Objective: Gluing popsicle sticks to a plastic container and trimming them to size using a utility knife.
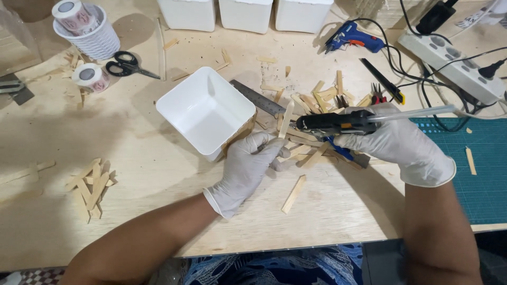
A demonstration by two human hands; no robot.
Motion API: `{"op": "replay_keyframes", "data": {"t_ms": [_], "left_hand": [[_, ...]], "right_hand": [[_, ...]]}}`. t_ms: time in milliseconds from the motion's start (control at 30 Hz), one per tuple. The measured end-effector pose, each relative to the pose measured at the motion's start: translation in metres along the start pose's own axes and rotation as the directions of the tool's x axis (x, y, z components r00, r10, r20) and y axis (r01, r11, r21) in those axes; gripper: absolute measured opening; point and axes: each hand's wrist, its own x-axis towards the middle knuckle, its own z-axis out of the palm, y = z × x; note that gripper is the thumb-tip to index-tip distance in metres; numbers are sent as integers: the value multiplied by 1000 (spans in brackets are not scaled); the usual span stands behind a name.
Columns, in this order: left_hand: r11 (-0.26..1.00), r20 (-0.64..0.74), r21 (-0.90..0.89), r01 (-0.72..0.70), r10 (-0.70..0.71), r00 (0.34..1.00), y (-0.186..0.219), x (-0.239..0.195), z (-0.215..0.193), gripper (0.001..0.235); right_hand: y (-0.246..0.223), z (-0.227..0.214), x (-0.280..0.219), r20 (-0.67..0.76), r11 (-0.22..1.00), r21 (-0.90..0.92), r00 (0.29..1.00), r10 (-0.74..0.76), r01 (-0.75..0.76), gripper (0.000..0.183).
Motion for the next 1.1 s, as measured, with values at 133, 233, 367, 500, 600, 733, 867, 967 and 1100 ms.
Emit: {"op": "replay_keyframes", "data": {"t_ms": [133, 233, 367, 500, 600, 733, 867, 967, 1100], "left_hand": [[999, 26, -26, -31, 31, 999, -2, 0, -1, 16], [996, 0, -85, 4, -4, 1000, -7, 2, 0, 22], [997, 12, -77, -16, 17, 1000, -9, 3, -1, 16], [998, 20, -70, 4, -3, 1000, -4, 1, -1, 15], [996, 20, -81, 23, -22, 1000, -3, 0, -1, 17], [996, 27, -94, -4, 6, 1000, -6, 1, -1, 15], [999, 38, -40, -10, 12, 999, 1, -3, -3, 16], [999, 26, -43, -2, 3, 1000, 1, -2, -2, 13], [999, 41, -38, 0, 2, 999, -1, -1, -3, 14]], "right_hand": [[3, 2, 2, -2, 991, -109, 997, 79, -78, 36], [6, 3, 2, -22, 997, -69, 1000, -22, 20, 34], [3, 5, 5, -15, 987, -127, 995, 101, -102, 27], [1, 9, 9, -12, 996, -78, 999, 35, -36, 25], [6, 10, 9, -22, 995, -80, 998, 55, -56, 31], [9, 10, 9, -10, 993, -98, 998, -70, 69, 39], [7, 11, 9, -1, 998, -53, 999, 37, -37, 36], [6, 12, 9, -13, 998, -70, 1000, -5, 4, 33], [3, 13, 9, -26, 997, -41, 998, 61, -62, 38]]}}
